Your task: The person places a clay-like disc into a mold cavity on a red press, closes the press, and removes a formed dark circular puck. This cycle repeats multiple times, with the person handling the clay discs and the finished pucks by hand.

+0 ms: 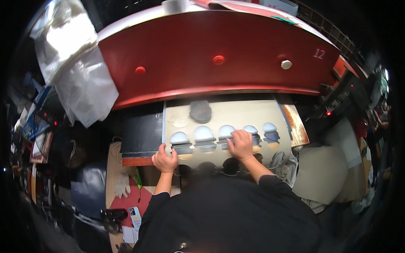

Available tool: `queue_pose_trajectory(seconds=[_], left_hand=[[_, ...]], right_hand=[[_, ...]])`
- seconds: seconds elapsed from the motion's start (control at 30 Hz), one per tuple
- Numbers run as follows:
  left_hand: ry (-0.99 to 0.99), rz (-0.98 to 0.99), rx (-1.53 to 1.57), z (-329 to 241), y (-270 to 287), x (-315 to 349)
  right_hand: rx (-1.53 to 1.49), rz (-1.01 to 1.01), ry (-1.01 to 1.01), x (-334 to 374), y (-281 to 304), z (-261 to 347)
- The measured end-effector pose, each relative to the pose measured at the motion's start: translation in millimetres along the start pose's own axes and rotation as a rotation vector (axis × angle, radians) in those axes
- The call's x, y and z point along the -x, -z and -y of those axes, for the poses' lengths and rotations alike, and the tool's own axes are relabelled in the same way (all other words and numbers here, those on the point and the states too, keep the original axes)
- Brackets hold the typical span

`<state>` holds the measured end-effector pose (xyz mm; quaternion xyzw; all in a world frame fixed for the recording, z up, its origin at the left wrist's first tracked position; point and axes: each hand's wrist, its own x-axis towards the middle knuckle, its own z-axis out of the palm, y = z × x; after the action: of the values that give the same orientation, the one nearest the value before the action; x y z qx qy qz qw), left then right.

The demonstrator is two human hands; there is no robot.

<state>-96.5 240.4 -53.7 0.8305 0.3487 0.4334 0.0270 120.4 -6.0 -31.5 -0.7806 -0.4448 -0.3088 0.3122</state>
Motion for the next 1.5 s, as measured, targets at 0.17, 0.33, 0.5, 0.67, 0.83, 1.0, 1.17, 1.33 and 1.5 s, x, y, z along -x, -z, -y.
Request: queue_pose_trajectory(seconds=[0.17,0.33,0.5,0.67,0.83,1.0,1.17,1.33,1.5], left_hand=[[0.027,0.065,0.037,16.4,-40.1,-36.5],[0.103,0.160,0.076,20.8,-62.3,-56.5],[0.109,0.186,0.072,24.0,-68.8,-66.3],[0.020,0.162,-0.005,31.2,-77.5,-67.4],[0.020,0.173,0.028,31.4,-80.6,-59.8],[0.037,0.207,0.043,30.4,-78.1,-61.9],[0.050,0.227,0.094,27.1,-70.3,-65.8],[0.095,0.225,0.134,25.0,-62.0,-64.8],[0.091,0.130,0.129,29.7,-55.8,-39.8]], right_hand=[[0.026,-0.241,-0.129,-59.8,-4.1,-55.2],[0.218,-0.438,-0.497,-165.1,84.7,-161.0],[0.224,-0.089,-0.631,-201.4,109.1,-176.2],[0.174,-0.189,-0.570,-170.3,83.4,-193.4],[-0.148,-0.152,-0.582,-104.6,29.0,-174.1],[-0.169,0.010,-0.511,-48.6,-27.1,-107.5],[-0.202,0.153,-0.465,-49.2,-44.7,-59.4],[-0.230,0.198,-0.491,-61.0,-35.4,-37.8],[-0.121,0.119,-0.356,-72.7,-44.5,-32.0]])
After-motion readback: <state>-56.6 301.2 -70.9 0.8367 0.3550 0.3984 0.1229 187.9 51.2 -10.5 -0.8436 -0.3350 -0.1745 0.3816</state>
